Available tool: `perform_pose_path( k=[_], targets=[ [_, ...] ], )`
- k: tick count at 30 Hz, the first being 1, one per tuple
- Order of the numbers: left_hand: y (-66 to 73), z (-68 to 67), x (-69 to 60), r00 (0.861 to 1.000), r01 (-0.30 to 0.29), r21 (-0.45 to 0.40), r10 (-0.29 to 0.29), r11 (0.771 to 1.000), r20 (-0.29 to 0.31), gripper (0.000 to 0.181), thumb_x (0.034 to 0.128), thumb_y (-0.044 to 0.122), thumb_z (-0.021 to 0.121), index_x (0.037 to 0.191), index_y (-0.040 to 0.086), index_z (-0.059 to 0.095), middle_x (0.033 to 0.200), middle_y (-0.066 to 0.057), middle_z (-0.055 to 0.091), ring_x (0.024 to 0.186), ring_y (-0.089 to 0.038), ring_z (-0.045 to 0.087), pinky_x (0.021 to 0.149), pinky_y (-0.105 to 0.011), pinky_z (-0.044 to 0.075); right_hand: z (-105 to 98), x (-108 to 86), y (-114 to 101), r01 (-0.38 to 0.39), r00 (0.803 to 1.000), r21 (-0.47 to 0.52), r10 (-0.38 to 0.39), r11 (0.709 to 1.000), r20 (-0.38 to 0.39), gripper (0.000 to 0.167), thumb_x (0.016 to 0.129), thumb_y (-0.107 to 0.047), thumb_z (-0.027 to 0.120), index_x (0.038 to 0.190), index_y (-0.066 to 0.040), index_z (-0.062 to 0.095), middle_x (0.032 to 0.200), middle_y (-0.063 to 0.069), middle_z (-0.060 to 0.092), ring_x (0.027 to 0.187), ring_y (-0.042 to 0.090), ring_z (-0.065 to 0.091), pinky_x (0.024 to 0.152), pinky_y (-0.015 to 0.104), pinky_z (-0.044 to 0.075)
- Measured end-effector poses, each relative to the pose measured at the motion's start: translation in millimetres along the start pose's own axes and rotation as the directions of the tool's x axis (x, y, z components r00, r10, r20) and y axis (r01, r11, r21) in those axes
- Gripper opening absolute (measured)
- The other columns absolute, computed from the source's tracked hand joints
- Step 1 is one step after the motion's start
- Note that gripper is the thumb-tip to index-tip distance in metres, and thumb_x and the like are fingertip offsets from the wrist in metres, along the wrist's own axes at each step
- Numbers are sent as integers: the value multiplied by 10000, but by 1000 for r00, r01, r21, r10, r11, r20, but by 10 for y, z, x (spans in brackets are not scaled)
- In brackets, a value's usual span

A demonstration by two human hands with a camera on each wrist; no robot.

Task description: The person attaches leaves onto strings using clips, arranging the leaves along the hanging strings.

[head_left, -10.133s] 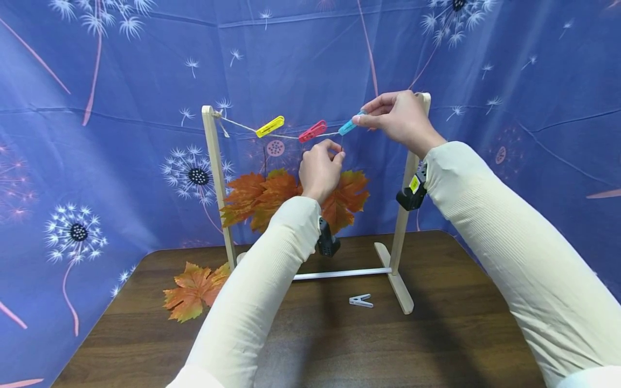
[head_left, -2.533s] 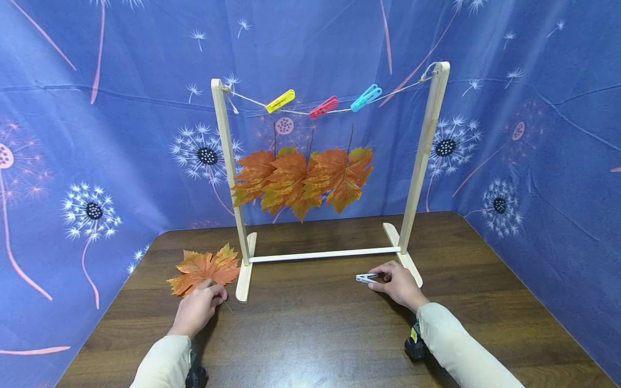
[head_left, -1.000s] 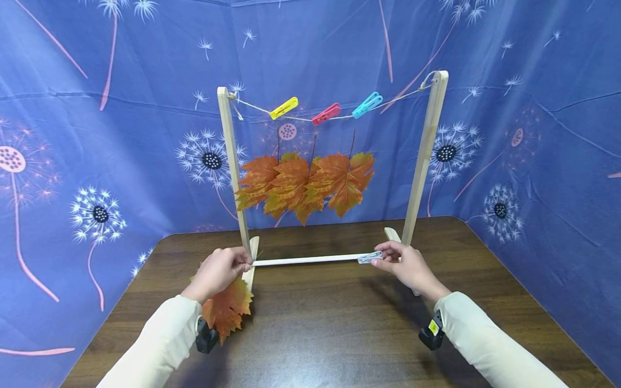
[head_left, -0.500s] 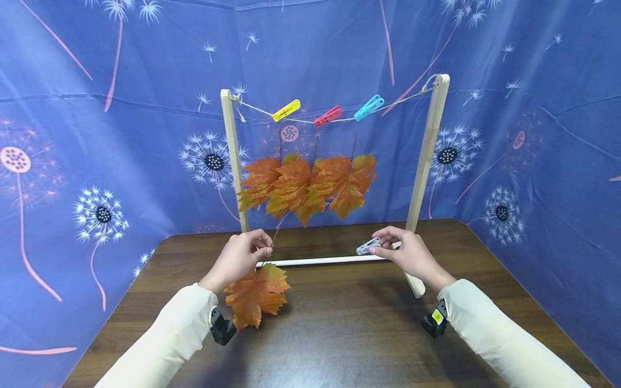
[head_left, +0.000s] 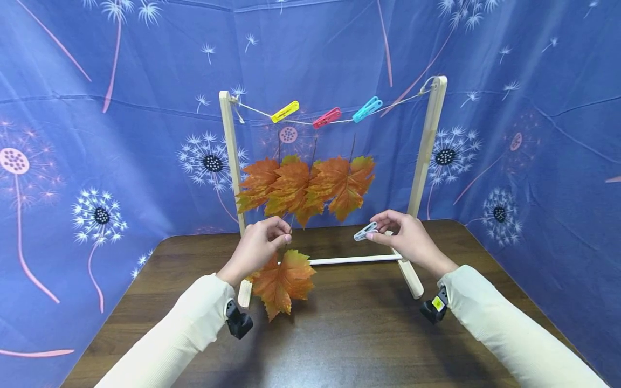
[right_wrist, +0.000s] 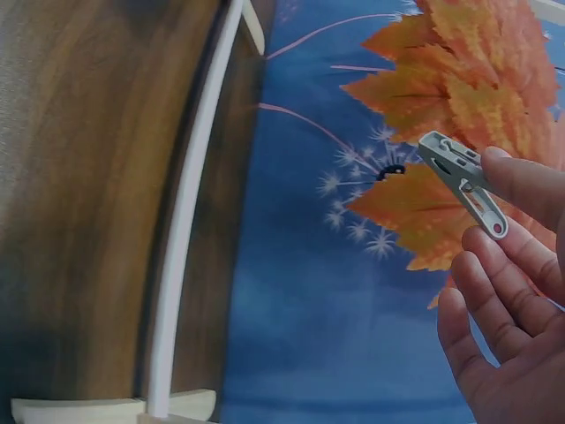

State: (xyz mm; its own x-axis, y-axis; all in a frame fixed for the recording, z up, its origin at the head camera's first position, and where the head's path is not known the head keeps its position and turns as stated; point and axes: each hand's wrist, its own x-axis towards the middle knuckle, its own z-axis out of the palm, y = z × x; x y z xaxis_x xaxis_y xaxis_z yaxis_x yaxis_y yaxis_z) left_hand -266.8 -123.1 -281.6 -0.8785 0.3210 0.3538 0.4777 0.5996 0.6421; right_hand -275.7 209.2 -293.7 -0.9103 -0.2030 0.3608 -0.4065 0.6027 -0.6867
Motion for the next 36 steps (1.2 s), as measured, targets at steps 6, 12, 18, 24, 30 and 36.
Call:
perform_pose_path(
  k=[6, 12, 18, 24, 30, 36],
  targets=[
    [132, 27, 99, 999, -9, -17, 8, 1000, -45, 62, 948, 96, 723, 995, 67, 693, 879, -31, 757, 811, -195, 722, 727, -368, 497, -108, 37, -56, 5, 1000, -45, -6, 999, -13, 323, 871, -204, 827, 1140, -65, 713, 918, 43, 732, 874, 205, 679, 756, 323, 476],
    [281, 60, 185, 998, -11, -31, 9, 999, -57, 80, 955, 113, 718, 1017, 66, 697, 904, -19, 759, 871, -197, 729, 782, -417, 522, -208, 72, -89, -6, 1000, -63, 5, 998, -11, 344, 886, -225, 816, 1177, -78, 705, 963, 66, 737, 938, 253, 680, 768, 353, 488],
    [383, 118, 248, 998, -9, -66, 6, 998, -55, 75, 966, 137, 711, 1019, 86, 696, 909, -35, 761, 894, -191, 719, 811, -421, 513, -303, 86, -141, 5, 999, -82, -8, 997, -35, 371, 893, -265, 812, 1202, -94, 697, 990, 77, 733, 951, 229, 667, 764, 363, 485],
    [461, 184, 338, 998, -12, -77, 8, 997, -62, 39, 977, 140, 701, 1009, 118, 699, 881, 11, 747, 873, -167, 713, 809, -411, 523, -418, 123, -210, 16, 998, -98, -22, 995, -59, 379, 904, -267, 800, 1214, -82, 686, 1010, 106, 726, 959, 266, 664, 765, 385, 495],
    [559, 227, 449, 997, -34, -102, 26, 994, -74, 58, 981, 144, 697, 1027, 109, 706, 887, 14, 749, 917, -197, 715, 869, -431, 535, -562, 178, -301, 25, 997, -118, -33, 993, -70, 382, 912, -288, 789, 1219, -84, 690, 1023, 108, 723, 950, 245, 657, 756, 327, 494],
    [667, 271, 548, 996, -46, -103, 39, 994, -77, 80, 980, 158, 699, 1042, 108, 710, 912, -20, 757, 936, -205, 705, 897, -432, 524, -720, 213, -404, 12, 996, -122, -23, 992, -89, 391, 927, -334, 769, 1241, -115, 687, 1051, 93, 704, 969, 224, 635, 763, 335, 475]
  ],
)
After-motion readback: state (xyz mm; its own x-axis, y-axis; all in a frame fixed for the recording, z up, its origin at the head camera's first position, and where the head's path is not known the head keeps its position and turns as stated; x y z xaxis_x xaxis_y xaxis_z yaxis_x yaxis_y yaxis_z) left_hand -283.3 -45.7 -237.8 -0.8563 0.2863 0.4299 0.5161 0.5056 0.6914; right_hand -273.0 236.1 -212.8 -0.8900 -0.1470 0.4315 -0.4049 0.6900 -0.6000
